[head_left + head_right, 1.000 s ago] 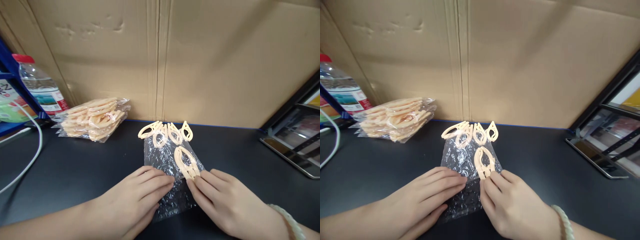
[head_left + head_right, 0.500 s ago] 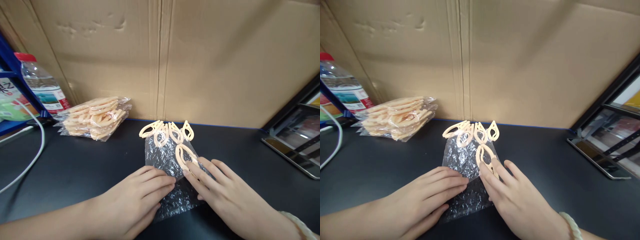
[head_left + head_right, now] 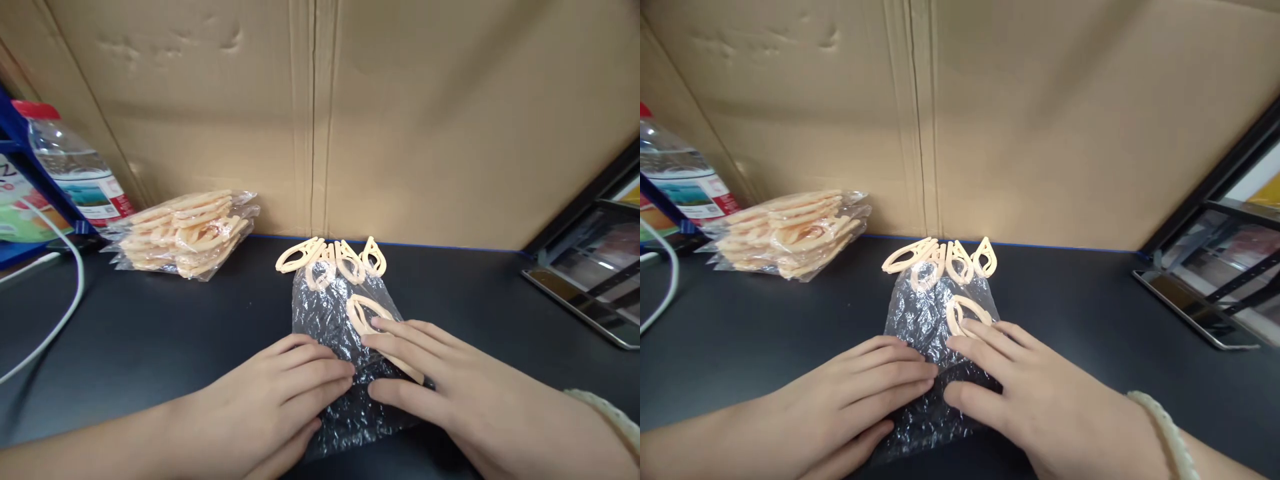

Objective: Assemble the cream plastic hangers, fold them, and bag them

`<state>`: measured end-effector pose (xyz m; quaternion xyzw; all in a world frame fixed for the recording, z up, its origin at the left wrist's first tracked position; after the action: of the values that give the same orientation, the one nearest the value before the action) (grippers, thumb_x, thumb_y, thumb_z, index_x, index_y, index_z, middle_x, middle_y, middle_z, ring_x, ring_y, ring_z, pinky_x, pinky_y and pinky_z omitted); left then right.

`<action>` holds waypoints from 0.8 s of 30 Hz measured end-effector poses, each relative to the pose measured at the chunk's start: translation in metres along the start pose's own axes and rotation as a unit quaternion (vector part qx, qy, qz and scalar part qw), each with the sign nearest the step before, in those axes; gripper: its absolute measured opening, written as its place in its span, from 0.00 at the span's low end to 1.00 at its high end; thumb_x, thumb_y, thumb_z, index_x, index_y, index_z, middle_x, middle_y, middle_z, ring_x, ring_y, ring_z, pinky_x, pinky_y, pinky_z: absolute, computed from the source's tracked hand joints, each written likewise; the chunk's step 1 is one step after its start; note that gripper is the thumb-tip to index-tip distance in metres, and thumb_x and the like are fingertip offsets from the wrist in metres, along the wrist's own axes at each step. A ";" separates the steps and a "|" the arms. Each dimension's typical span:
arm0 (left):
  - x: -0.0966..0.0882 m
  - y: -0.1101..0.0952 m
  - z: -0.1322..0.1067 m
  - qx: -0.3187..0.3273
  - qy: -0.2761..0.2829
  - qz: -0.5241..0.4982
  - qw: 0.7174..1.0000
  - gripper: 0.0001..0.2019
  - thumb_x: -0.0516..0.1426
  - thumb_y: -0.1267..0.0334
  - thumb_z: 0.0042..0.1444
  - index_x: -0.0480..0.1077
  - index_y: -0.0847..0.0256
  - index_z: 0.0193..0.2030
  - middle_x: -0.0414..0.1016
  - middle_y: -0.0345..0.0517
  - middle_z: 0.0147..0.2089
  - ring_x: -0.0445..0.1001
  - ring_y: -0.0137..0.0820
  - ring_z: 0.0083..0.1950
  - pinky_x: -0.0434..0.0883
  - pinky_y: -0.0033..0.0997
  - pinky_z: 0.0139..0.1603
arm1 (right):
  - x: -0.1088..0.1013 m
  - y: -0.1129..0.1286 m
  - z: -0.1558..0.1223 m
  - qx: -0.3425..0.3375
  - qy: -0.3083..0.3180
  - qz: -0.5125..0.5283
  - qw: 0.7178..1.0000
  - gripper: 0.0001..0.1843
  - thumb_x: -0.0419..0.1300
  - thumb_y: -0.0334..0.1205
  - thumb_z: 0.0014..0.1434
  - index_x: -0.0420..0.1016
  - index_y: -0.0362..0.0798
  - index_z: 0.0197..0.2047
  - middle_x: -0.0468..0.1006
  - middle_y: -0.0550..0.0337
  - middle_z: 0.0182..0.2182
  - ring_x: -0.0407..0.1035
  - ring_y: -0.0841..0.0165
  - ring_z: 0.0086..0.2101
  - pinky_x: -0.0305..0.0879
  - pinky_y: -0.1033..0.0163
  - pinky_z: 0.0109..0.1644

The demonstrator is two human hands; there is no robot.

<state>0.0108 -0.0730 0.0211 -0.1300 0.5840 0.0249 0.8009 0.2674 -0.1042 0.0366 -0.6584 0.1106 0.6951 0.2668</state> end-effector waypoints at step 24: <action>0.001 0.000 0.000 0.015 -0.005 0.000 1.000 0.23 0.52 0.75 0.58 0.65 0.70 0.61 0.74 0.55 0.58 0.72 0.42 0.56 0.69 0.43 0.60 | 0.025 -0.006 0.018 0.030 -0.143 -0.028 0.989 0.14 0.46 0.29 0.68 0.74 0.41 0.43 0.73 0.57 0.29 0.65 0.68 0.28 0.57 0.61 0.30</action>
<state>0.0107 -0.0737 0.0204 -0.1177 0.5805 0.0169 0.8055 0.2549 -0.0844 0.0149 -0.5466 0.0735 0.7708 0.3190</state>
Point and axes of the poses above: each hand's wrist, its own z-axis towards the middle knuckle, its own x-axis out of the palm, y = z × x, the point moved 1 cm from there along z, towards the middle knuckle
